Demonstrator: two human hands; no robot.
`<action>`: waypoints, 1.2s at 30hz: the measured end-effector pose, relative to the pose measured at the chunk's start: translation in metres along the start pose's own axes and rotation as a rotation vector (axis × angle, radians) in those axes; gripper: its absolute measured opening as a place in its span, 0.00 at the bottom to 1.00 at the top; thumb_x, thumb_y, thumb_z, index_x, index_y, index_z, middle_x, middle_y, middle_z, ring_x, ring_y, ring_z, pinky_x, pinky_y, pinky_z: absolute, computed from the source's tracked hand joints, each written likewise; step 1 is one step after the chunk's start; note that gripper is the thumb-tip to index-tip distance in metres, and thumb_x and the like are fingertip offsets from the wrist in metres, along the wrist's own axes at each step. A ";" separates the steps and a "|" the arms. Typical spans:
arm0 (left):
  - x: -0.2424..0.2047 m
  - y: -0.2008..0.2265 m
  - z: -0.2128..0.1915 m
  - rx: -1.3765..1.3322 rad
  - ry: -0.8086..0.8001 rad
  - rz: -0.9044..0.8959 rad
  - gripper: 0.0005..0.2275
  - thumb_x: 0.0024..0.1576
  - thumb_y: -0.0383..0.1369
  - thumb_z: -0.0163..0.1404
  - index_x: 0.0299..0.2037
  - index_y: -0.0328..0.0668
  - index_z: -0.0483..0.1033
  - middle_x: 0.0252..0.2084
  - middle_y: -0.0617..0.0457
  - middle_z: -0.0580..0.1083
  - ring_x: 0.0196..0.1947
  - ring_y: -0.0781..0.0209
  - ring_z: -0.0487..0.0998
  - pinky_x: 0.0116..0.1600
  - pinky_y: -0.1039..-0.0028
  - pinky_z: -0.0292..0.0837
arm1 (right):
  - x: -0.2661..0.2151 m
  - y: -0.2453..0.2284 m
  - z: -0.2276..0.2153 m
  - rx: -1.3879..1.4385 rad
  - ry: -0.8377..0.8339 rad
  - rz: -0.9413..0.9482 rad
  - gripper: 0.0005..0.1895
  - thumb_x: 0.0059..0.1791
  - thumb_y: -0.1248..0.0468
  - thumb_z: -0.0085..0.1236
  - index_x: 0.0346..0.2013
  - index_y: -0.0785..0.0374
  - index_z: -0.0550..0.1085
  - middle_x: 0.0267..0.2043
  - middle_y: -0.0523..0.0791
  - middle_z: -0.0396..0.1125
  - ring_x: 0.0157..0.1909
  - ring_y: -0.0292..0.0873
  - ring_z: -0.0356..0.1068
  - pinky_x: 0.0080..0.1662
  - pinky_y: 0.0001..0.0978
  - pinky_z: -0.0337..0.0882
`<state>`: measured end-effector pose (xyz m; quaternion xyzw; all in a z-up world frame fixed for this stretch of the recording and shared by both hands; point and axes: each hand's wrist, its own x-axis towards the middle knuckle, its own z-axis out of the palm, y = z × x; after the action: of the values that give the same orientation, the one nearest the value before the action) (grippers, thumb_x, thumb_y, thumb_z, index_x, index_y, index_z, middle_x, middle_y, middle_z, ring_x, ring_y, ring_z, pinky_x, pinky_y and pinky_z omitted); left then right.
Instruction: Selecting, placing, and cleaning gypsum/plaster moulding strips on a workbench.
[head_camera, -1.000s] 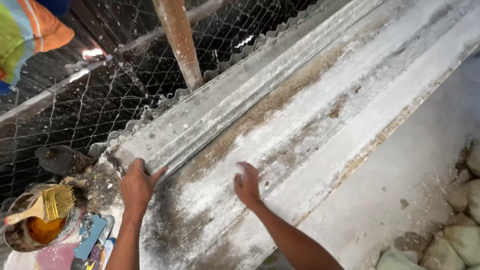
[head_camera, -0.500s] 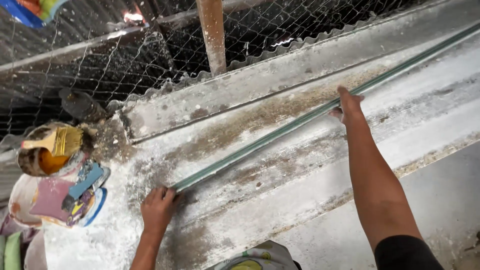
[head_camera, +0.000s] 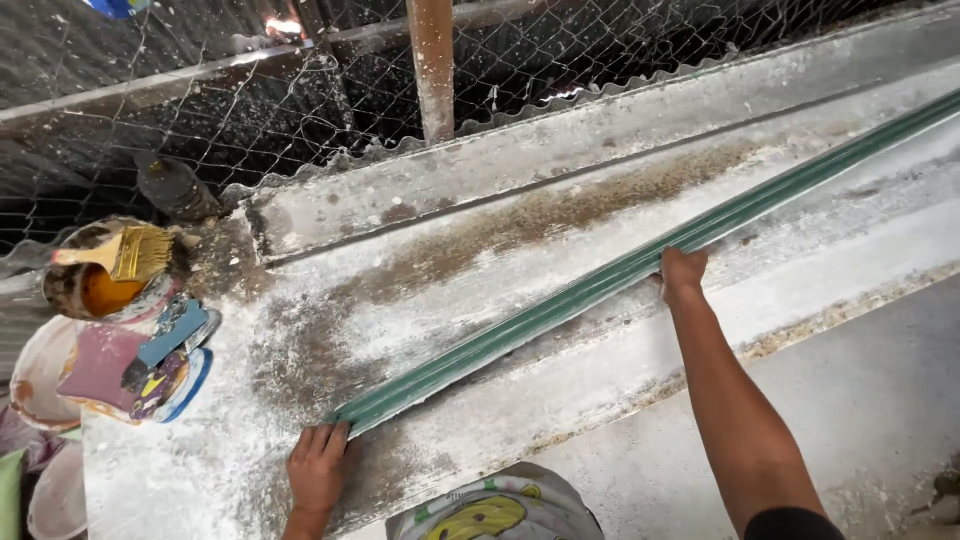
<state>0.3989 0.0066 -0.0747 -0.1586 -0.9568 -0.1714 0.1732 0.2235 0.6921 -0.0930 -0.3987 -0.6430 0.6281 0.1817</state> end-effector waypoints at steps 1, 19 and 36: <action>-0.005 -0.005 -0.003 -0.005 0.021 0.019 0.17 0.44 0.34 0.62 0.44 0.45 0.78 0.39 0.53 0.76 0.38 0.50 0.76 0.39 0.60 0.74 | -0.010 0.005 -0.005 0.026 0.014 -0.015 0.32 0.52 0.71 0.47 0.71 0.57 0.52 0.54 0.51 0.68 0.42 0.46 0.75 0.31 0.44 0.78; -0.144 -0.148 0.045 0.078 -0.224 0.405 0.22 0.44 0.32 0.56 0.53 0.50 0.78 0.46 0.40 0.78 0.45 0.34 0.79 0.58 0.44 0.73 | -0.148 0.146 -0.099 0.390 0.071 0.170 0.38 0.53 0.73 0.52 0.71 0.49 0.47 0.61 0.50 0.63 0.52 0.48 0.69 0.44 0.47 0.77; -0.073 -0.018 -0.013 0.221 -0.494 0.357 0.20 0.46 0.41 0.61 0.51 0.62 0.80 0.38 0.58 0.75 0.45 0.57 0.76 0.64 0.37 0.59 | -0.058 0.234 -0.149 -0.568 0.026 0.214 0.37 0.61 0.52 0.42 0.64 0.83 0.41 0.57 0.56 0.53 0.53 0.51 0.59 0.50 0.41 0.61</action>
<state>0.4606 -0.0320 -0.0961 -0.3411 -0.9398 0.0103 -0.0210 0.4354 0.7230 -0.2792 -0.5070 -0.7449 0.4336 0.0040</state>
